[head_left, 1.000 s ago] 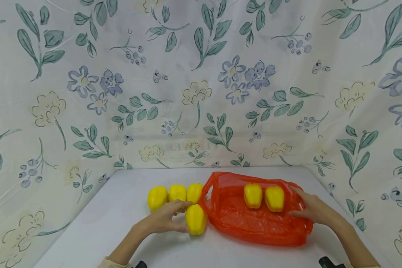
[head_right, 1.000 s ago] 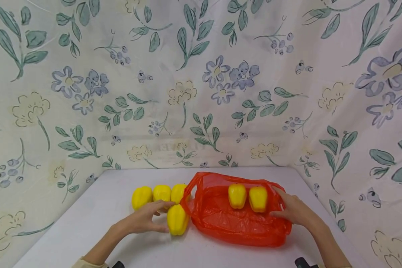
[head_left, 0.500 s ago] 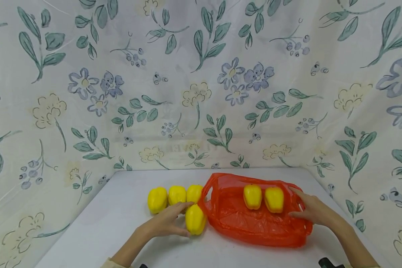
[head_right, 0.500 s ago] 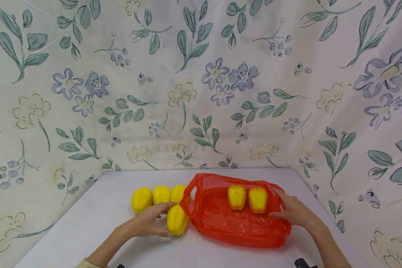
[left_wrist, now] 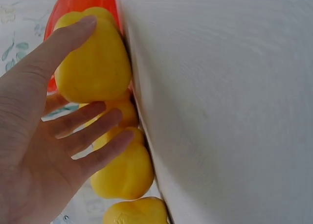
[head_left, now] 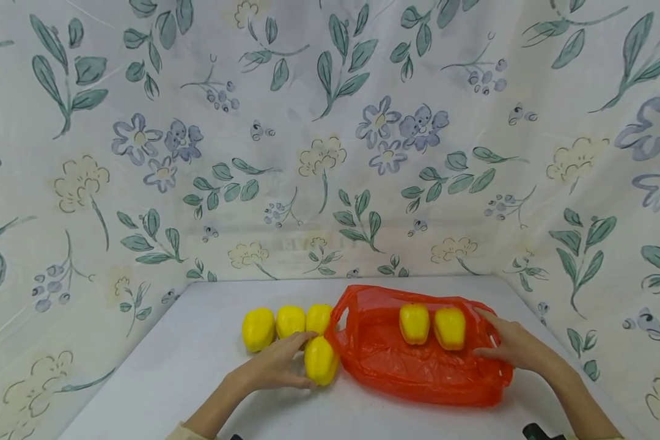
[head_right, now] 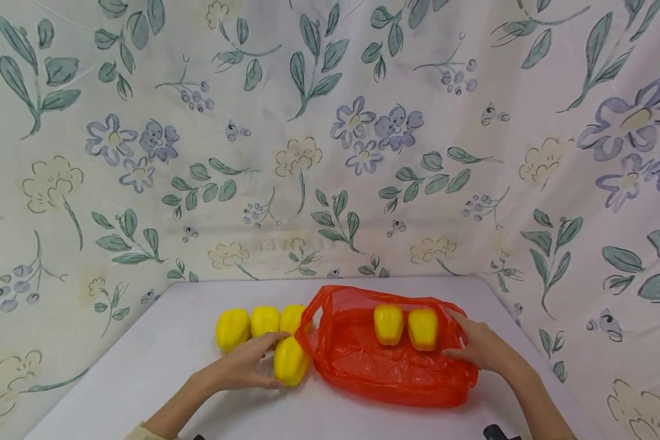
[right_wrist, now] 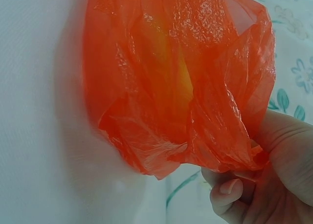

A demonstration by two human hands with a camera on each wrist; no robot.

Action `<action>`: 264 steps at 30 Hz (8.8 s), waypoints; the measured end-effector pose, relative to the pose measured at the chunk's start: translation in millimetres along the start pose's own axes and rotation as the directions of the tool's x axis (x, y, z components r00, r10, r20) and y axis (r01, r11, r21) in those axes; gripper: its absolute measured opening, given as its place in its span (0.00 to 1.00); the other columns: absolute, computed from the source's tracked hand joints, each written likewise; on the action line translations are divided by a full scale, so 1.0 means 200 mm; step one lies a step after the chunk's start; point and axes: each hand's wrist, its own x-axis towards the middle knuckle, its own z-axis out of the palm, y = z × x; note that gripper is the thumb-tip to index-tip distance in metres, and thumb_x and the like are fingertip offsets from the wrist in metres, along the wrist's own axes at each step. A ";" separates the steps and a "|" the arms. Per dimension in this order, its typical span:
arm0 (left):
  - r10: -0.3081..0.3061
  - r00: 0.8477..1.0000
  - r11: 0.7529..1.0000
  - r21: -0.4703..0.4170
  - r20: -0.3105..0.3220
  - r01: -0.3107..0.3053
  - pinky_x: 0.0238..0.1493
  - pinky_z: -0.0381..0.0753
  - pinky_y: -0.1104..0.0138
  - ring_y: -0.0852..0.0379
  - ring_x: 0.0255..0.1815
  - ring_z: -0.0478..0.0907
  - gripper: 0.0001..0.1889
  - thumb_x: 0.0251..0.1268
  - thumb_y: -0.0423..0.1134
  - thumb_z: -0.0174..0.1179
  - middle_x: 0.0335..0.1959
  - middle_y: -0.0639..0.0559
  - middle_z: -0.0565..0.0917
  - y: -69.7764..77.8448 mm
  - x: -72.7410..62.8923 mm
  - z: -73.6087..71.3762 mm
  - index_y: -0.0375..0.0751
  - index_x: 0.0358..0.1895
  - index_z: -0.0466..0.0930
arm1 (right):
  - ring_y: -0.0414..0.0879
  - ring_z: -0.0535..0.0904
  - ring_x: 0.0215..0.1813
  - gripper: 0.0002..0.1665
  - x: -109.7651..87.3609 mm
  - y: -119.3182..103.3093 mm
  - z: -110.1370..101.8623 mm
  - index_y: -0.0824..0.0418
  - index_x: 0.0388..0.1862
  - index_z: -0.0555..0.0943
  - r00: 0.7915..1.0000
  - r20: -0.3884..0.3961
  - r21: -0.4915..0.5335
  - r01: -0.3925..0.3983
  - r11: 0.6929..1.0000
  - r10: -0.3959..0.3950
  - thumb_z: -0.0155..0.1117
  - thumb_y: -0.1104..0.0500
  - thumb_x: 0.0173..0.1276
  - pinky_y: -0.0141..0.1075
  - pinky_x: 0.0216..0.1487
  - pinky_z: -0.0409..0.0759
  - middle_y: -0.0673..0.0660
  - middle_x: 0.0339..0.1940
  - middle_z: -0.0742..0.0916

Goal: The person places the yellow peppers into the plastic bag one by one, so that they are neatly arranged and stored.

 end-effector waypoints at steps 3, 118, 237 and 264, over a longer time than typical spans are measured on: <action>0.001 1.000 1.000 -0.005 0.002 -0.001 0.62 0.79 0.58 0.62 0.60 0.76 0.46 0.48 0.65 0.71 0.63 0.61 0.76 0.00 -0.01 0.00 0.55 0.71 0.63 | 0.47 0.79 0.40 0.57 0.00 0.00 0.00 0.62 0.76 0.58 1.000 0.002 0.005 -0.003 1.000 0.003 0.77 0.47 0.53 0.39 0.38 0.88 0.67 0.59 0.80; 0.046 0.999 0.999 -0.027 -0.015 -0.046 0.65 0.77 0.58 0.55 0.64 0.70 0.44 0.50 0.54 0.74 0.66 0.57 0.73 0.35 0.73 0.05 0.55 0.71 0.61 | 0.46 0.81 0.42 0.56 0.00 0.00 0.00 0.66 0.75 0.58 0.999 -0.015 -0.025 0.034 0.999 -0.034 0.76 0.48 0.55 0.38 0.36 0.87 0.68 0.57 0.81; -0.288 0.928 0.954 -0.155 -0.238 0.256 0.60 0.78 0.48 0.40 0.60 0.75 0.48 0.52 0.50 0.74 0.65 0.33 0.69 -0.53 -0.10 -0.18 0.40 0.74 0.59 | 0.51 0.80 0.49 0.52 0.02 0.02 0.03 0.66 0.74 0.60 0.996 -0.039 -0.049 0.083 0.995 -0.084 0.74 0.48 0.58 0.40 0.43 0.87 0.68 0.60 0.80; -0.262 0.911 0.962 -0.158 -0.319 0.221 0.56 0.82 0.51 0.42 0.56 0.77 0.46 0.51 0.50 0.74 0.63 0.34 0.71 -0.54 -0.12 -0.22 0.40 0.73 0.62 | 0.50 0.81 0.48 0.51 0.02 0.01 0.03 0.66 0.73 0.62 0.996 -0.037 -0.048 0.073 0.996 -0.075 0.75 0.49 0.56 0.40 0.41 0.88 0.66 0.57 0.82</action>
